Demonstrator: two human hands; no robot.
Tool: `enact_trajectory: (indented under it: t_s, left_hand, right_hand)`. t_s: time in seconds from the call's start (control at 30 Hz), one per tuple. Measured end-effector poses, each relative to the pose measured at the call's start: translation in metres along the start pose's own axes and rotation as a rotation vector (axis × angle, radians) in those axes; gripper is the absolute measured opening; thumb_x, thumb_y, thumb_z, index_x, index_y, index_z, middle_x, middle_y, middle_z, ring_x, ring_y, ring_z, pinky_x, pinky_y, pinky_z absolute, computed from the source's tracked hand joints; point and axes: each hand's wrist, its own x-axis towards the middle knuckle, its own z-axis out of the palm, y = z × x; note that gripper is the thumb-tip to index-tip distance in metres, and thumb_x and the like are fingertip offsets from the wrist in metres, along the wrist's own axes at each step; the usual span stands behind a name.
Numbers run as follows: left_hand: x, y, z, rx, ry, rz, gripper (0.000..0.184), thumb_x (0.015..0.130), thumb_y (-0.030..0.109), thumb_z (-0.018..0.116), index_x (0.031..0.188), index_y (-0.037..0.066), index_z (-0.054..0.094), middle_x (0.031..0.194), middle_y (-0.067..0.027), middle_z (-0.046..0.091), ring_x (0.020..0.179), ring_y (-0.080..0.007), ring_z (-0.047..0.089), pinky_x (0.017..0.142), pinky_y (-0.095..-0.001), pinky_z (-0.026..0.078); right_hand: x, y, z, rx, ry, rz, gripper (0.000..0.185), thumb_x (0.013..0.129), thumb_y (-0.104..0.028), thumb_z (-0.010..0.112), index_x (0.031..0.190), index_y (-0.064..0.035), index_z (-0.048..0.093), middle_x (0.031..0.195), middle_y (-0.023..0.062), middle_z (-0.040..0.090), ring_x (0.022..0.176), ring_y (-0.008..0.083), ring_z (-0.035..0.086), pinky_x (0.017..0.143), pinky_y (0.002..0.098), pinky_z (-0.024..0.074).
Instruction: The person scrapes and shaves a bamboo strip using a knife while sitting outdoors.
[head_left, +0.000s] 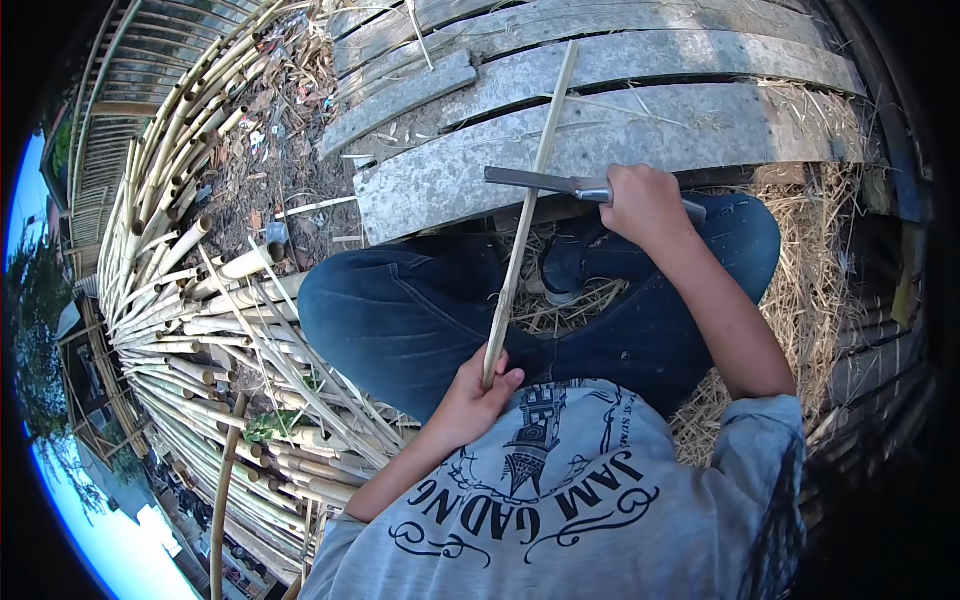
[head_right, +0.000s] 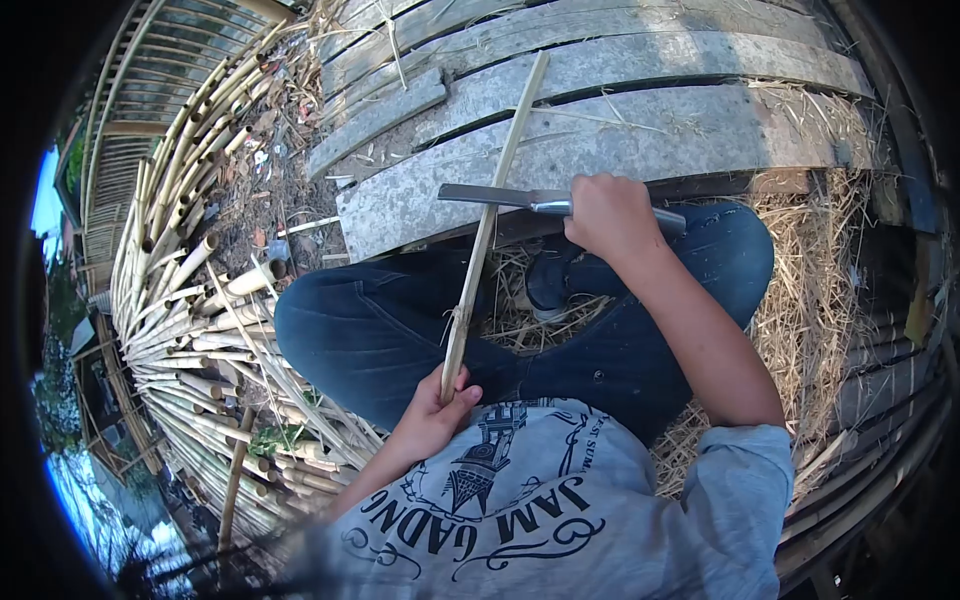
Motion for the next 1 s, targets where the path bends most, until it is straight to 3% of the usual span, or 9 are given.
enact_trajectory:
  t_s: [0.2,0.47,0.63,0.73,0.83,0.87,0.93,0.97,1.0]
  left_hand:
    - [0.004,-0.001,0.004,0.064,-0.048,0.048,0.026,0.095,0.002,0.059,0.088,0.013,0.036,0.063,0.0088,0.037,0.051,0.0007,0.032,0.046,-0.0197,0.026]
    - [-0.004,0.000,-0.005,-0.015,-0.075,-0.020,0.030,0.093,-0.002,0.059,0.088,0.013,0.034,0.058,0.0102,0.037,0.051,0.0018,0.031,0.046,-0.0193,0.023]
    - [-0.004,0.011,-0.011,-0.086,-0.178,-0.056,0.029,0.094,0.001,0.062,0.088,0.012,0.036,0.068,0.0097,0.035,0.056,0.0025,0.034,0.047,-0.0175,0.025]
    - [-0.008,0.008,-0.022,-0.150,-0.225,-0.138,0.029,0.094,0.003,0.063,0.089,0.014,0.037,0.069,0.0103,0.037,0.057,0.0028,0.035,0.049,-0.0165,0.026]
    - [-0.014,0.011,-0.034,-0.245,-0.267,-0.228,0.027,0.095,0.007,0.063,0.091,0.016,0.038,0.066,0.0088,0.041,0.050,0.0009,0.034,0.043,-0.0182,0.024]
    - [-0.016,0.010,-0.037,-0.307,-0.295,-0.278,0.026,0.094,0.009,0.064,0.093,0.016,0.038,0.063,0.0076,0.042,0.046,-0.0002,0.033,0.040,-0.0195,0.022]
    - [-0.021,0.016,-0.044,-0.336,-0.333,-0.300,0.027,0.094,0.012,0.065,0.093,0.016,0.038,0.065,0.0071,0.042,0.047,-0.0001,0.033,0.039,-0.0188,0.022]
    - [-0.023,0.017,-0.046,-0.361,-0.369,-0.323,0.029,0.093,0.015,0.067,0.093,0.016,0.038,0.066,0.0065,0.043,0.047,0.0000,0.032,0.039,-0.0182,0.021]
    - [-0.023,0.016,-0.048,-0.366,-0.373,-0.324,0.029,0.093,0.015,0.067,0.093,0.016,0.038,0.066,0.0065,0.043,0.047,0.0000,0.032,0.039,-0.0182,0.021]
  right_hand:
    - [-0.035,-0.046,-0.007,0.090,-0.164,-0.215,0.023,0.069,-0.020,0.073,0.078,-0.0032,0.061,0.068,0.0181,0.066,0.066,0.0360,0.068,0.063,0.0463,0.0547]
    - [0.009,-0.008,-0.012,0.017,0.043,0.053,0.020,0.074,-0.019,0.072,0.082,-0.0022,0.066,0.074,0.0170,0.069,0.071,0.0343,0.070,0.066,0.0433,0.0565]
    - [-0.049,-0.045,-0.041,0.156,-0.295,-0.057,0.024,0.073,-0.012,0.072,0.090,0.0010,0.062,0.076,0.0206,0.068,0.073,0.0383,0.068,0.068,0.0458,0.0549]
    - [-0.067,-0.033,-0.031,0.512,-0.340,-0.108,0.029,0.076,-0.011,0.072,0.099,0.0021,0.061,0.074,0.0168,0.068,0.070,0.0312,0.070,0.068,0.0411,0.0556]
    - [-0.083,-0.023,-0.018,1.233,-0.507,-0.030,0.036,0.089,-0.018,0.068,0.118,0.0013,0.059,0.075,0.0040,0.062,0.064,0.0089,0.061,0.060,0.0256,0.0517]
    - [-0.088,-0.024,-0.019,1.231,-0.510,-0.027,0.036,0.089,-0.018,0.068,0.118,0.0013,0.059,0.075,0.0040,0.062,0.064,0.0089,0.061,0.060,0.0256,0.0517]
    - [-0.094,-0.026,-0.026,1.207,-0.704,0.368,0.033,0.092,-0.020,0.066,0.116,0.0016,0.058,0.073,0.0035,0.061,0.061,0.0065,0.059,0.056,0.0240,0.0502]
    - [-0.099,-0.023,-0.021,1.038,-0.650,0.321,0.034,0.091,-0.024,0.067,0.111,0.0017,0.057,0.070,0.0094,0.063,0.058,0.0166,0.064,0.054,0.0305,0.0511]
    - [-0.105,-0.026,-0.022,1.033,-0.653,0.326,0.034,0.091,-0.024,0.067,0.111,0.0017,0.057,0.070,0.0094,0.063,0.058,0.0166,0.064,0.054,0.0305,0.0511]
